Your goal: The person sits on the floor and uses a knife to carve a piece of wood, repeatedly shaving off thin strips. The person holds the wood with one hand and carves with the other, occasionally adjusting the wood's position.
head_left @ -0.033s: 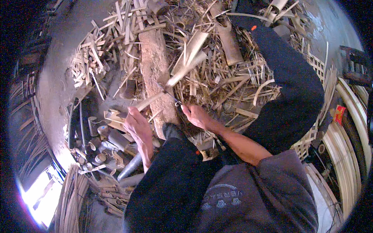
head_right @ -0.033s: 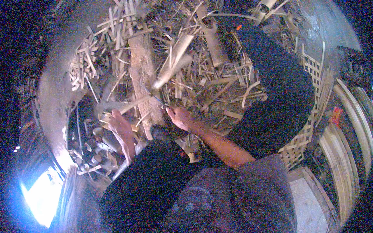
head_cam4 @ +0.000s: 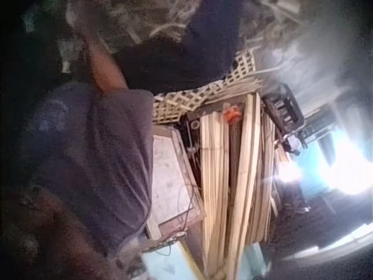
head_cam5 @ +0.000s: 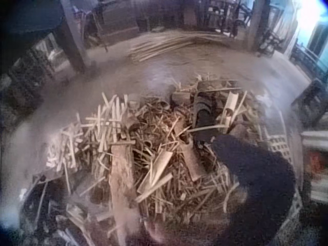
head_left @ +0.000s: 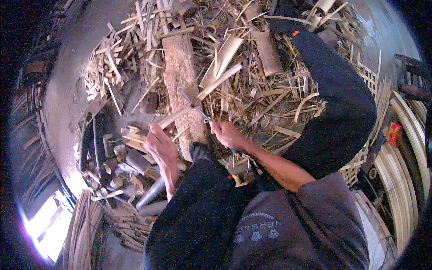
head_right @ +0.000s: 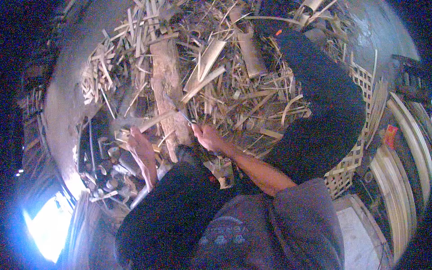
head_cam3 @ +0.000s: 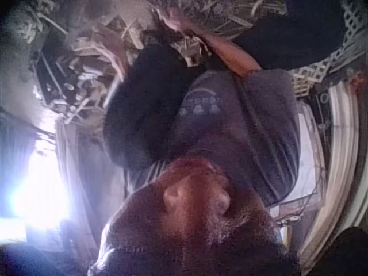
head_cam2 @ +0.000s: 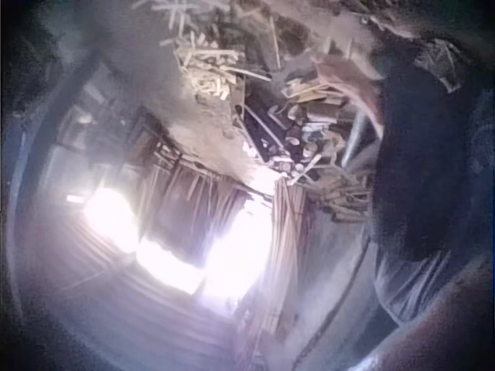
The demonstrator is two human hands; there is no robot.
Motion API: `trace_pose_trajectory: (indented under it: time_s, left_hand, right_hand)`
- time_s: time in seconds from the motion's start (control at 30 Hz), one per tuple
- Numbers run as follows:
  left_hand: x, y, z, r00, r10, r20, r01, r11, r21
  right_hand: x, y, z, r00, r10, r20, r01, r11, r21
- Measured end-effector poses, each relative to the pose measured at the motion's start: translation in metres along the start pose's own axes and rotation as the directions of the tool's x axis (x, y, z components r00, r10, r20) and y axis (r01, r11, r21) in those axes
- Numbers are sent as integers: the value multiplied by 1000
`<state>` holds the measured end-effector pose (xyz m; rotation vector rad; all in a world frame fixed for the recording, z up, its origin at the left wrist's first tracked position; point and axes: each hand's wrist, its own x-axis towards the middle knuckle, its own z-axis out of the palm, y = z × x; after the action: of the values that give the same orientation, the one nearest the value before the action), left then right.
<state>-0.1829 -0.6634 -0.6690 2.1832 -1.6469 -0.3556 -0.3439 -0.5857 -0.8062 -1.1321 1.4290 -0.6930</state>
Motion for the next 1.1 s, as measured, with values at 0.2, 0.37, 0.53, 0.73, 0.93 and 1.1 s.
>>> trace_pose_trajectory:
  time_s: [0.2,0.37,0.53,0.73,0.93,1.1]
  left_hand:
    - [2,-7,-7,999,-31,26,34,996,-84]
    - [12,-57,2,987,98,-128,-100,995,-5]
    - [-10,-22,-1,999,19,-37,-23,993,-119]
    - [-7,-37,10,994,51,-101,-56,997,-54]
    - [-5,-18,5,994,39,-100,-53,988,-143]
    - [4,-24,6,998,32,-48,-38,992,-122]
  right_hand:
    - [-30,-16,-7,997,-9,71,14,997,-80]
    - [-24,-31,-1,991,53,121,-50,998,-23]
    - [-14,-9,0,995,81,59,-67,976,-207]
    - [-24,-25,-7,977,-168,130,192,962,-194]
    - [-17,-10,-7,991,-125,38,130,965,-228]
    - [-8,-10,-14,991,-130,-18,123,970,-210]
